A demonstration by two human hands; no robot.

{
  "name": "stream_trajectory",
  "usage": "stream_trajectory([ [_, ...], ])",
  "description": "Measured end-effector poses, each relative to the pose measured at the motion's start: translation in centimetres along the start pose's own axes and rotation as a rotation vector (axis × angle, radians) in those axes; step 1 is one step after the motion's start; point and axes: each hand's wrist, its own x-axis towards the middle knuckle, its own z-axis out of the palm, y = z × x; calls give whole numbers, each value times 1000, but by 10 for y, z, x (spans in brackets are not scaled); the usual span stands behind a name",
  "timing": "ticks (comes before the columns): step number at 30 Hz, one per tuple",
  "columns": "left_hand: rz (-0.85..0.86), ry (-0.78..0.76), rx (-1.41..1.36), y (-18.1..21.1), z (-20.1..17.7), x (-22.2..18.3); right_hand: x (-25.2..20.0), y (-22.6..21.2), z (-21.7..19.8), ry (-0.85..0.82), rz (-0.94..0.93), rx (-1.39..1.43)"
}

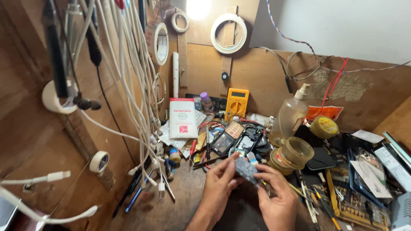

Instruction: The person holds a mobile phone battery and places it inside a plastic bag, then picks up a phone motherboard to assemble parts.

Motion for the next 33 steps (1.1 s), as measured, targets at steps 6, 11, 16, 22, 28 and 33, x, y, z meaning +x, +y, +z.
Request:
stream_trajectory([
  [6, 40, 68, 39, -3, -1, 3, 4, 16, 4, -2, 256, 323],
  [11, 44, 89, 146, -2, 0, 3, 10, 30, 4, -27, 532, 508],
  [16, 41, 61, 209, -3, 0, -3, 8, 30, 5, -62, 517, 485],
  [22, 67, -42, 148, -4, 1, -4, 9, 24, -1, -4, 539, 529],
  [28, 181, -35, 158, -7, 2, -1, 8, 30, -5, 80, 553, 559],
  [33, 277, 160, 358, -15, -1, 3, 5, 31, -2, 103, 551, 440],
])
